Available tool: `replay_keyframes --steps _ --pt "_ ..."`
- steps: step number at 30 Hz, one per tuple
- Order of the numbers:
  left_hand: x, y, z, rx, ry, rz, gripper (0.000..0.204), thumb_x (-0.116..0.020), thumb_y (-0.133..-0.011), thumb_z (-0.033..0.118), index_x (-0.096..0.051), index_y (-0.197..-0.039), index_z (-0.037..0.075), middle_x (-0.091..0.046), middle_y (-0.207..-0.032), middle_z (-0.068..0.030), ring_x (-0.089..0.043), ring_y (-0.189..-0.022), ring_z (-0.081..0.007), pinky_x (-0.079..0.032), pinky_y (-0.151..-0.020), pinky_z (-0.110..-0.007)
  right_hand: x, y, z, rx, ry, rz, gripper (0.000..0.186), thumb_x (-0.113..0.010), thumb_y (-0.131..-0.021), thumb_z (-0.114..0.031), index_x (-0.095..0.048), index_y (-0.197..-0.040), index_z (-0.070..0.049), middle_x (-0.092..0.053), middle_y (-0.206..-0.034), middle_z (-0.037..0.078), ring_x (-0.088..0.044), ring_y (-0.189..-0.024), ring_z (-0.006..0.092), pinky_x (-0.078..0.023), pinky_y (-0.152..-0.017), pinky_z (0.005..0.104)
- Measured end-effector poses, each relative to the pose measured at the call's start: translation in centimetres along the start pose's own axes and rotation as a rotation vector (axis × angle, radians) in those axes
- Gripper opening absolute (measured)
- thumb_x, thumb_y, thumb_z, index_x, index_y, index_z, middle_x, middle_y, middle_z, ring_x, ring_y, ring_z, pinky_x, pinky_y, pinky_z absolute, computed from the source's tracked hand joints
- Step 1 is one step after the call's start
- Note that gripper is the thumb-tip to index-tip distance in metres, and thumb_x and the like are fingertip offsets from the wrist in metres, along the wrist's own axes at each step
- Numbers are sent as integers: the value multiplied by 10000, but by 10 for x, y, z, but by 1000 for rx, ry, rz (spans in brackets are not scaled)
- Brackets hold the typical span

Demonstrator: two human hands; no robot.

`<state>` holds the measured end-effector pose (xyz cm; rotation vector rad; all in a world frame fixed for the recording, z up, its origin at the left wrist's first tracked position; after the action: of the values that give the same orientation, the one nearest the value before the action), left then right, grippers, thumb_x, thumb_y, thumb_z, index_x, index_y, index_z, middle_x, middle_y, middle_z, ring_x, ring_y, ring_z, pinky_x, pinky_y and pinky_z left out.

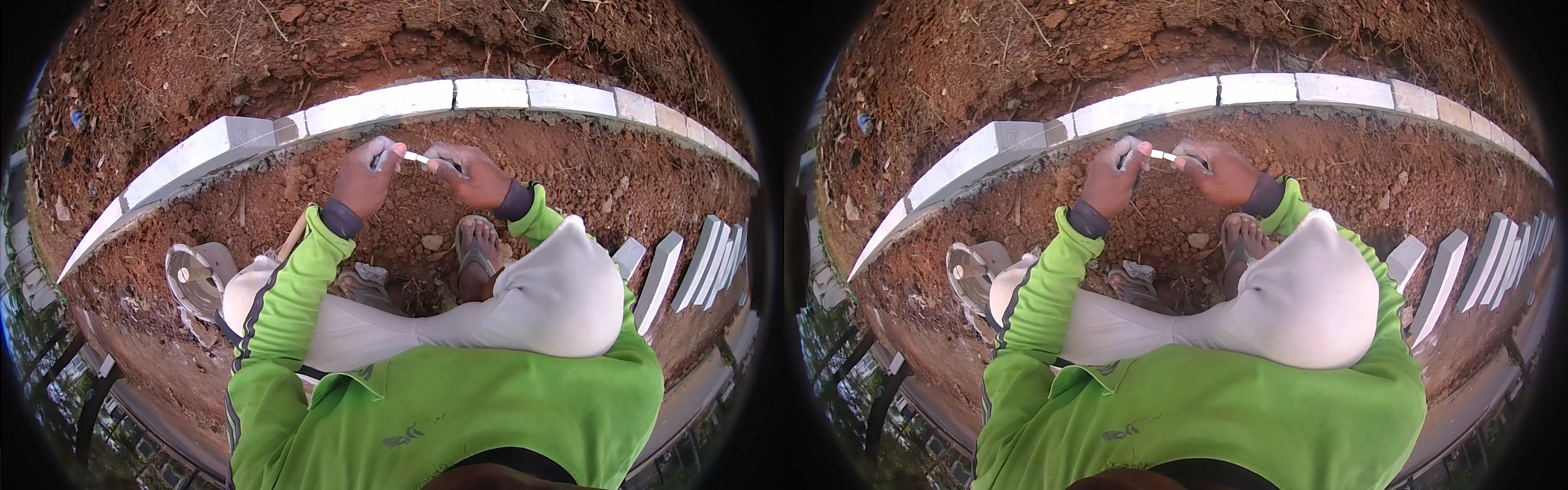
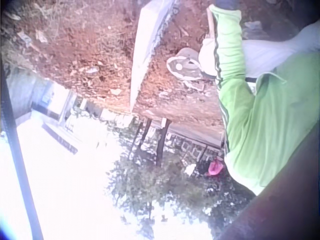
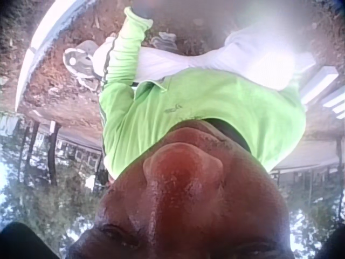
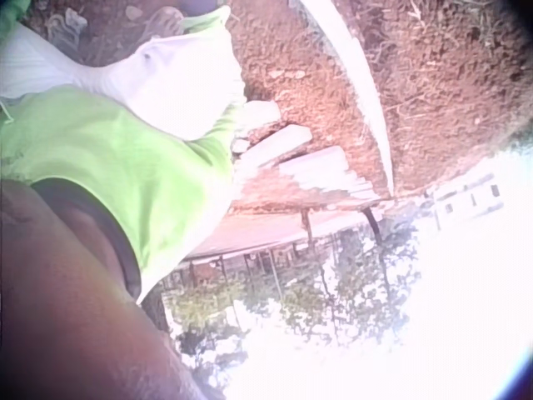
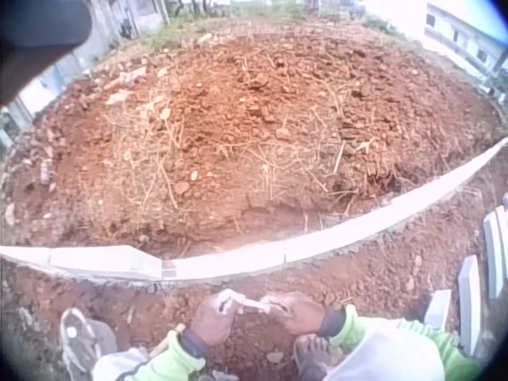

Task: The person marks a white concrete curb with a pen and then applies mortar from a bucket to the joints using a trowel.

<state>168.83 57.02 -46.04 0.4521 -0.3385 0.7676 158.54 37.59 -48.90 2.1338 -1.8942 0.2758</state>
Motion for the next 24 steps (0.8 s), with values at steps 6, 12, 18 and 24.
replay_keyframes --steps 6,12,18,24 --pt "-12 -2 -16 -106 -63 -21 369 -574 -1014 382 -648 -909 37 -547 -697 -99 -511 -648 -242 -434 -633 -375 -8 0 5 29 18 -13 249 -528 -1027 -264 -585 -1003 -23 -559 -806 137 -536 -727 303 -452 -718 402" --pt "-21 -2 -21 -85 -62 -126 369 -569 -1016 371 -631 -871 37 -554 -687 -98 -528 -633 -199 -437 -629 -357 -15 7 0 -131 -115 -42 139 -516 -1040 -183 -501 -1074 -49 -507 -730 44 -488 -663 163 -425 -654 335" --pt "-25 2 -30 61 -163 -169 440 -548 -987 449 -623 -975 15 -640 -843 -192 -628 -867 -390 -468 -791 -470 -32 11 2 -388 -469 -129 165 -495 -1055 -195 -518 -1161 -70 -495 -756 -34 -446 -667 64 -380 -610 248" --pt "-22 1 -45 186 51 -362 477 -640 -895 360 -505 -1131 -32 -646 -1004 -228 -637 -954 -390 -479 -846 -449 -28 -2 29 -394 -441 -13 250 -645 -989 -322 -661 -1021 -75 -494 -672 -74 -421 -573 46 -323 -525 227"
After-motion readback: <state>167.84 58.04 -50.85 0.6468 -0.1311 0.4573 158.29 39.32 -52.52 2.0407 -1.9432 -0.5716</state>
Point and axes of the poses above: each hand's wrist, its own y-axis away from the middle knuckle, its own x-axis out of the back of the hand, z = x × y, the point moved 1 cm from there along -y, towards the middle knuckle
